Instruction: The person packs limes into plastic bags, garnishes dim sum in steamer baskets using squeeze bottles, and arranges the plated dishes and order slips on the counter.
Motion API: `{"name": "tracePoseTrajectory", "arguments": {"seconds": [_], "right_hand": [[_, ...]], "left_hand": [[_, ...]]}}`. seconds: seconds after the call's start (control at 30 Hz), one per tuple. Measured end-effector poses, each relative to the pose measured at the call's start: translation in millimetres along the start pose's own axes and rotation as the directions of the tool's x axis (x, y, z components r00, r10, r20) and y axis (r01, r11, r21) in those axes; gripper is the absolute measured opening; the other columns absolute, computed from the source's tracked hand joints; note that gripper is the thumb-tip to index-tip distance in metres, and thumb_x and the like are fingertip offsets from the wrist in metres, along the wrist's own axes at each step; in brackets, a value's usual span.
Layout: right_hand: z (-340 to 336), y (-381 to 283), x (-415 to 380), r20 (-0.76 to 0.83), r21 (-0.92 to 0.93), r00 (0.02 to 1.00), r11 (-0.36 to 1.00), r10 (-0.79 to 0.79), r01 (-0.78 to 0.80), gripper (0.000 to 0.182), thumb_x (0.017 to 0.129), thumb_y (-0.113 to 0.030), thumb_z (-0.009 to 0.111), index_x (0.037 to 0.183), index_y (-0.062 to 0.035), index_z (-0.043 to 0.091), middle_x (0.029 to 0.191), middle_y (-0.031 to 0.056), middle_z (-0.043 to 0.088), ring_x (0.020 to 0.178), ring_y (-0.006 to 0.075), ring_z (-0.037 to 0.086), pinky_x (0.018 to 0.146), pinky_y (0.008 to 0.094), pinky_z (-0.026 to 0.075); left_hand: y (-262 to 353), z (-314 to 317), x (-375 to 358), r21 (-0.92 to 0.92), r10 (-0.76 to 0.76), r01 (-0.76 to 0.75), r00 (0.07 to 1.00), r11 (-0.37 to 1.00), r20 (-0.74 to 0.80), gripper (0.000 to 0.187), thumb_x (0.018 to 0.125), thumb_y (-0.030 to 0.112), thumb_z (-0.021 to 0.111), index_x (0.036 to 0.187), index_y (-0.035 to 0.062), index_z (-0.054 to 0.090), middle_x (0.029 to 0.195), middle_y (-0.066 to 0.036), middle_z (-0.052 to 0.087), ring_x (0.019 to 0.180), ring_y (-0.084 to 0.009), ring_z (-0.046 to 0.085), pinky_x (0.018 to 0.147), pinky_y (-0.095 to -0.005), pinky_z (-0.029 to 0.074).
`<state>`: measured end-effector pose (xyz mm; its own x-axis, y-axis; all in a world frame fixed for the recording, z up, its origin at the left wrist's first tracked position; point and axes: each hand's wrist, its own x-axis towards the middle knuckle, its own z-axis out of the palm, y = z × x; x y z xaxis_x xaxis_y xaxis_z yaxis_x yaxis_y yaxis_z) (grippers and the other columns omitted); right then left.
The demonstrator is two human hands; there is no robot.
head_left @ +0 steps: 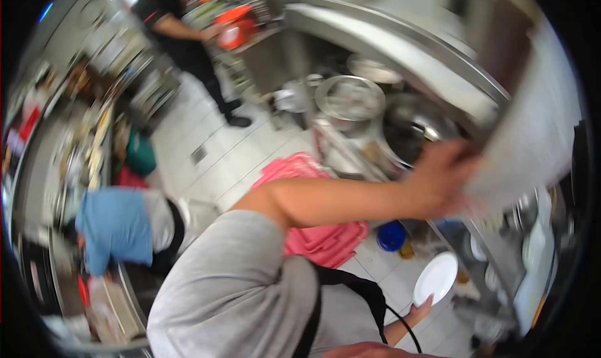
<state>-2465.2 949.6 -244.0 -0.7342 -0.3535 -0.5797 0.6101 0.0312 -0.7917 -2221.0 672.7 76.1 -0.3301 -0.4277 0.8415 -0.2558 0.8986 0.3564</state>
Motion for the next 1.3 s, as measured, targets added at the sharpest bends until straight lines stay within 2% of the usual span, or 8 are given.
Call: {"name": "tracePoseTrajectory", "arguments": {"seconds": [0.27,0.4,0.57,0.7,0.77,0.83,1.03,1.3], "right_hand": [[110,63,-108,0.435,-0.387,0.847,0.913,0.305,-0.13,0.044,0.079,-0.022,0.046,0.115,0.0021,0.037,0.103,0.016,0.05,0.089,0.0269,0.053,0.073,0.0367,0.046],[214,101,-174,0.549,-0.522,0.731,0.849,0.405,-0.079,0.042,0.079,-0.019,0.045,0.114,0.0024,0.038,0.102,0.0157,0.051,0.088,0.0262,0.054,0.073,0.0363,0.046],[355,189,-278,0.668,-0.613,0.536,0.79,0.517,0.003,0.039,0.079,-0.016,0.045,0.113,0.0028,0.039,0.099,0.0152,0.053,0.086,0.0253,0.055,0.073,0.0357,0.046],[464,255,-372,0.726,-0.65,0.366,0.754,0.582,0.092,0.038,0.078,-0.014,0.045,0.112,0.003,0.039,0.098,0.0149,0.054,0.084,0.0247,0.056,0.073,0.0352,0.046],[519,278,-425,0.743,-0.656,0.282,0.743,0.606,0.131,0.037,0.078,-0.013,0.044,0.111,0.0032,0.04,0.097,0.0147,0.054,0.084,0.0243,0.056,0.073,0.0349,0.046],[573,315,-459,0.746,-0.663,0.159,0.742,0.646,0.098,0.036,0.078,-0.011,0.044,0.111,0.0033,0.04,0.096,0.0145,0.055,0.083,0.024,0.056,0.073,0.0347,0.047],[734,434,-568,0.651,-0.753,-0.201,0.656,0.733,-0.047,0.042,0.077,-0.009,0.046,0.116,0.002,0.036,0.108,0.0148,0.049,0.094,0.0251,0.053,0.08,0.0367,0.044],[915,595,-722,0.437,-0.848,-0.363,0.511,0.823,0.139,0.044,0.076,-0.009,0.048,0.117,0.0012,0.035,0.108,0.0147,0.049,0.097,0.026,0.05,0.084,0.0371,0.041]], "left_hand": [[-41,-185,-65,-0.185,-0.068,0.129,0.949,0.974,0.308,0.066,0.06,0.017,0.063,0.119,0.0101,0.033,0.116,-0.025,0.032,0.101,-0.0389,0.039,0.082,-0.042,0.034],[-104,-329,-154,-0.117,-0.689,0.741,0.661,0.661,0.298,0.036,0.075,0.01,0.052,0.109,0.0061,0.044,0.092,-0.014,0.052,0.085,-0.0269,0.052,0.074,-0.0326,0.042],[-153,-517,-282,0.064,-0.887,0.888,0.459,0.455,-0.057,0.02,0.082,0.019,0.042,0.082,0.0026,0.053,0.078,-0.009,0.054,0.069,-0.0195,0.051,0.064,-0.0288,0.042],[-183,-636,-397,0.152,-0.651,0.742,0.652,0.653,-0.388,0.027,0.085,0.024,0.037,0.082,0.0021,0.052,0.069,-0.007,0.049,0.058,-0.0146,0.047,0.054,-0.0257,0.04],[-167,-687,-405,-0.299,-0.833,0.904,0.103,0.307,-0.543,0.024,0.085,0.02,0.035,0.085,0.0026,0.052,0.07,-0.005,0.049,0.06,-0.0118,0.045,0.056,-0.0246,0.039],[-163,-732,-414,-0.466,-0.784,0.825,-0.045,0.321,-0.619,0.026,0.087,0.025,0.032,0.102,0.0066,0.043,0.065,-0.002,0.04,0.042,-0.0029,0.028,0.037,-0.0158,0.022],[-195,-828,-438,-0.434,-0.553,0.831,-0.193,0.347,-0.811,0.034,0.086,0.025,0.035,0.115,0.0075,0.03,0.084,-0.005,0.045,0.051,-0.0065,0.043,0.044,-0.0168,0.032],[-282,-952,-490,-0.583,-0.456,0.785,-0.449,0.21,-0.768,0.036,0.081,0.02,0.044,0.112,0.0074,0.032,0.083,-0.003,0.046,0.053,-0.0063,0.043,0.047,-0.0174,0.035]]}}
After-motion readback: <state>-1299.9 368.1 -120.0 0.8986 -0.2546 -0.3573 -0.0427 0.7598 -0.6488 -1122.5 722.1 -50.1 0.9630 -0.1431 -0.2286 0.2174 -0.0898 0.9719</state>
